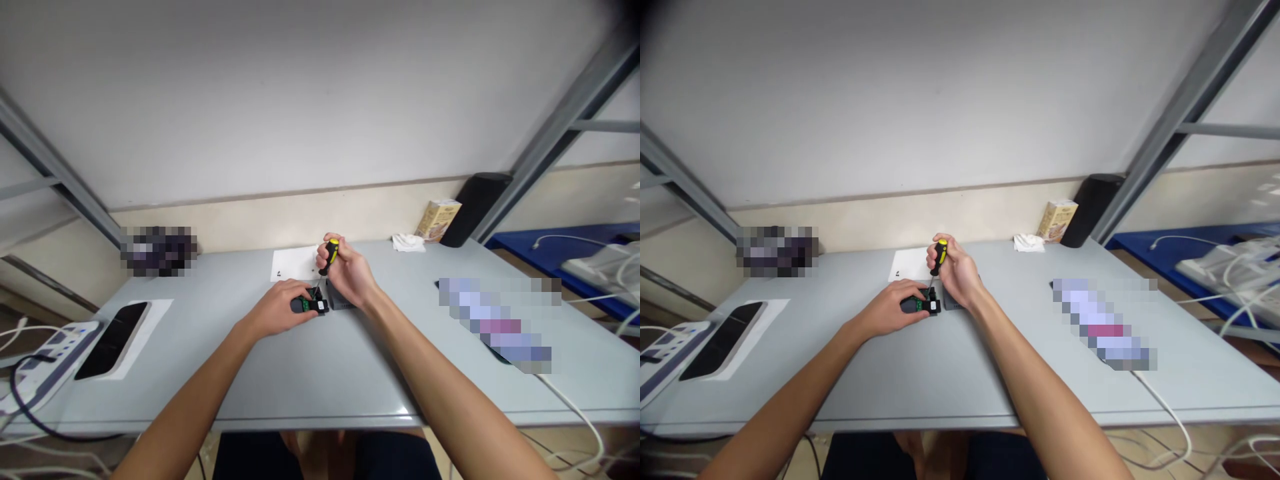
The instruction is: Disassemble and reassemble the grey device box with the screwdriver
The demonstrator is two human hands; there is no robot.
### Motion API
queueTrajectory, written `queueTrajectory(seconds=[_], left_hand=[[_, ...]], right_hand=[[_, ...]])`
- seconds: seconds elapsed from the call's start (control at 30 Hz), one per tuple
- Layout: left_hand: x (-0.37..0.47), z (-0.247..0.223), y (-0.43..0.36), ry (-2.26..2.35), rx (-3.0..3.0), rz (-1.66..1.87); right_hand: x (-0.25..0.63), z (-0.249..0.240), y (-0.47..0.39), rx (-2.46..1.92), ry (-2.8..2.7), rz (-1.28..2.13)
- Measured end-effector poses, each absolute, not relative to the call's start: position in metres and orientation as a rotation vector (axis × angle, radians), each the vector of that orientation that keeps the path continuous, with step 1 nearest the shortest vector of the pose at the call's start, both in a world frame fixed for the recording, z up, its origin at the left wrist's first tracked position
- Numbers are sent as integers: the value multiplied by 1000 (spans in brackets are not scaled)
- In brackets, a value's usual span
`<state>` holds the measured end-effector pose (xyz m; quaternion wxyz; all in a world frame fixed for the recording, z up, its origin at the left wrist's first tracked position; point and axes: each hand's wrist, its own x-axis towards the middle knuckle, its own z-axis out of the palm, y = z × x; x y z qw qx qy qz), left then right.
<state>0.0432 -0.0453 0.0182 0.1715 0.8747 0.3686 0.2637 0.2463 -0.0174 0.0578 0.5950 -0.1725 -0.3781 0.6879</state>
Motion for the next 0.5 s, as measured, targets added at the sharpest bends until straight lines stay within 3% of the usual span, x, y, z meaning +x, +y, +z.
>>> queueTrajectory(seconds=[0.5], left_hand=[[44, 18, -45, 1069, 2476, 745]], right_hand=[[242, 64, -19, -435, -833, 1590]])
